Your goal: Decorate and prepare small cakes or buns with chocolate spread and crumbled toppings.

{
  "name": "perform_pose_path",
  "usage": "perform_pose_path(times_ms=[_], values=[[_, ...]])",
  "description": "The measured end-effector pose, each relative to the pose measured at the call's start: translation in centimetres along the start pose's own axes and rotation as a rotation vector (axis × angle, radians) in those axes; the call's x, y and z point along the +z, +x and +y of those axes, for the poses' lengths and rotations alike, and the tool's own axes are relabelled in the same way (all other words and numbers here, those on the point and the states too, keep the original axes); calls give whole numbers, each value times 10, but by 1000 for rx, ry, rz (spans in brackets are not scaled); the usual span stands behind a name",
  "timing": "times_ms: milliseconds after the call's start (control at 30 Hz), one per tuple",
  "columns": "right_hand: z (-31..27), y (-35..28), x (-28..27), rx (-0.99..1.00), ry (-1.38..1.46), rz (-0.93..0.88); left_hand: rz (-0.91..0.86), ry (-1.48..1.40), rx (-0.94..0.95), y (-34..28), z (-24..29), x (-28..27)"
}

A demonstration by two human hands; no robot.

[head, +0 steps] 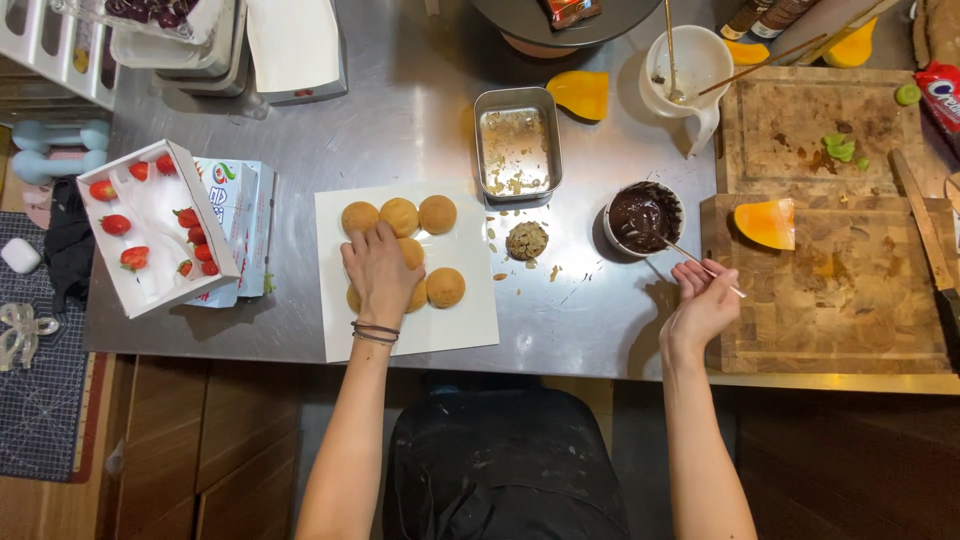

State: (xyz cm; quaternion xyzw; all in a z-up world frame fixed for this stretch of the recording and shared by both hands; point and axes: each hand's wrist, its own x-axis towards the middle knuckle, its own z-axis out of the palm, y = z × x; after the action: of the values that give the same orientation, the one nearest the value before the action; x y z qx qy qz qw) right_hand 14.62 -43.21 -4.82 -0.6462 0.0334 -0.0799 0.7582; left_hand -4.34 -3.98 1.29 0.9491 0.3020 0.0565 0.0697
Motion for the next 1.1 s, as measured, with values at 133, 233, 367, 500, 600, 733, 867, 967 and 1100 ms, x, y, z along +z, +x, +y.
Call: perform_pose_path(times_ms=[133,233,367,500,600,733,867,967,1100], values=[[63,27,-46,481,506,278,74,-42,38,-4,-2,-3],[96,48,-70,728,728,421,107,-301,3,-3,-7,-22],[68,38,-47,896,1015,416,85,-729,-212,1,-29,-50],[-40,-44,64,359,652,43,6,-1687,-333,-5,-64,-63],[-82,-122,151,-25,196,-202,-8,-1898,-368,-10,-83,-73],[-54,-192,209,-502,-414,-635,29,-1864,-376,-17,-106,-69],[-24,-205,227,-659,-477,-844,-7,-1959,-266,-22,-120,-63],[-20,-206,229,-816,-497,-879,-1,-1954,-337,-23,-119,-68],[-28,-206,230,-802,-539,-872,-15,-1841,-417,-23,-118,-62]])
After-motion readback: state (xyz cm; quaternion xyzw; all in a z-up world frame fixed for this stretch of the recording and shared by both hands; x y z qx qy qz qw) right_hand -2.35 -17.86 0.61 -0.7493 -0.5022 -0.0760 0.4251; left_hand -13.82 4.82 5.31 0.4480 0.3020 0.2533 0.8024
